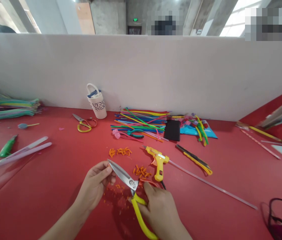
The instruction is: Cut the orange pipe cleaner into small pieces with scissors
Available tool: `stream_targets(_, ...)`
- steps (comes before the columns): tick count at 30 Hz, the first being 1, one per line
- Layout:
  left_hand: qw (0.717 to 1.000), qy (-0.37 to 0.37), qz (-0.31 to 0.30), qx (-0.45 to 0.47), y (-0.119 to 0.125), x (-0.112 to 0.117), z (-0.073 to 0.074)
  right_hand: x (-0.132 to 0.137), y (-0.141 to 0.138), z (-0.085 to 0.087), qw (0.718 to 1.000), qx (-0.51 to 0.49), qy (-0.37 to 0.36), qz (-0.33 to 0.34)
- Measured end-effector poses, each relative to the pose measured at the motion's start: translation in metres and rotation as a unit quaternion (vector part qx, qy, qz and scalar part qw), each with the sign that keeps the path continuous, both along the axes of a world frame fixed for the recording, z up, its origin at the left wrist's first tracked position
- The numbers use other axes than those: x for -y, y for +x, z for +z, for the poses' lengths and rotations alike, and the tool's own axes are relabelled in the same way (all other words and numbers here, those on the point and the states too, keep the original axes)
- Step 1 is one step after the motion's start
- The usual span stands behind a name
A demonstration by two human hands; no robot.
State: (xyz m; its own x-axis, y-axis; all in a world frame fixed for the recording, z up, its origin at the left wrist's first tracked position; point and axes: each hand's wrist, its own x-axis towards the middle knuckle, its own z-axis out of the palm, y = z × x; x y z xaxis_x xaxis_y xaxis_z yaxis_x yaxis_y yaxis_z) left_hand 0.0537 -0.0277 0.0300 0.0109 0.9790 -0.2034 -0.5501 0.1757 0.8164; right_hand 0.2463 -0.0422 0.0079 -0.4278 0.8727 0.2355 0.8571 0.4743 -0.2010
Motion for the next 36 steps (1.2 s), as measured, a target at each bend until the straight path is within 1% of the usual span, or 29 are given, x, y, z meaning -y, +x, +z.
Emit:
stream_targets(3, 1.0, -0.016, -0.021, 0.006, 0.002, 0.001, -0.001, -0.002, -0.004, 0.009, 0.995, -0.056, -0.08, -0.013)
stream_targets(5, 0.998, -0.025, -0.064, 0.009, 0.004, 0.003, -0.002, -0.003, -0.008, 0.016, 0.984, -0.107, -0.139, -0.019)
stream_targets(7, 0.992, -0.032, -0.121, 0.007, 0.006, 0.005, -0.003, -0.003, -0.013, 0.022, 0.965, -0.18, -0.187, -0.032)
stream_targets(9, 0.983, -0.036, -0.179, -0.003, 0.008, 0.007, -0.005, -0.003, -0.017, 0.026, 0.93, -0.272, -0.241, -0.051)
stream_targets(11, 0.973, -0.04, -0.226, -0.018, 0.011, 0.009, -0.008, -0.002, -0.021, 0.028, 0.88, -0.365, -0.298, -0.059)
stream_targets(13, 0.964, -0.048, -0.262, -0.029, 0.013, 0.01, -0.01, -0.002, -0.023, 0.03, 0.835, -0.431, -0.34, -0.05)
stream_targets(14, 0.959, -0.052, -0.275, -0.033, 0.013, 0.01, -0.011, -0.002, -0.024, 0.031, 0.82, -0.448, -0.354, -0.042)
stream_targets(15, 0.956, -0.055, -0.285, -0.037, 0.014, 0.011, -0.011, -0.001, -0.025, 0.032, 0.811, -0.457, -0.365, -0.034)
stream_targets(17, 0.952, -0.058, -0.297, -0.045, 0.014, 0.011, -0.012, -0.001, -0.025, 0.032, 0.807, -0.455, -0.375, -0.027)
stream_targets(19, 0.952, -0.055, -0.295, -0.055, 0.014, 0.011, -0.011, 0.0, -0.025, 0.032, 0.815, -0.451, -0.363, -0.03)
stream_targets(23, 0.962, -0.034, -0.256, -0.092, 0.016, 0.012, -0.011, 0.0, -0.026, 0.029, 0.841, -0.437, -0.313, -0.055)
stream_targets(26, 0.962, -0.026, -0.234, -0.142, 0.019, 0.013, -0.012, -0.001, -0.027, 0.029, 0.848, -0.43, -0.302, -0.066)
stream_targets(27, 0.961, -0.022, -0.222, -0.161, 0.019, 0.013, -0.012, -0.001, -0.028, 0.03, 0.849, -0.428, -0.303, -0.067)
stream_targets(29, 0.958, -0.008, -0.178, -0.223, 0.019, 0.012, -0.01, -0.001, -0.029, 0.031, 0.85, -0.422, -0.308, -0.07)
stream_targets(32, 0.941, 0.003, -0.115, -0.318, 0.015, 0.01, -0.006, -0.001, -0.029, 0.031, 0.854, -0.411, -0.307, -0.088)
stream_targets(33, 0.937, 0.004, -0.11, -0.332, 0.014, 0.009, -0.004, -0.001, -0.028, 0.03, 0.857, -0.404, -0.306, -0.09)
stream_targets(34, 0.936, 0.007, -0.119, -0.332, 0.013, 0.009, -0.003, -0.001, -0.028, 0.028, 0.862, -0.395, -0.305, -0.09)
stream_targets(36, 0.937, 0.017, -0.158, -0.31, 0.013, 0.009, -0.003, -0.002, -0.027, 0.023, 0.872, -0.378, -0.3, -0.084)
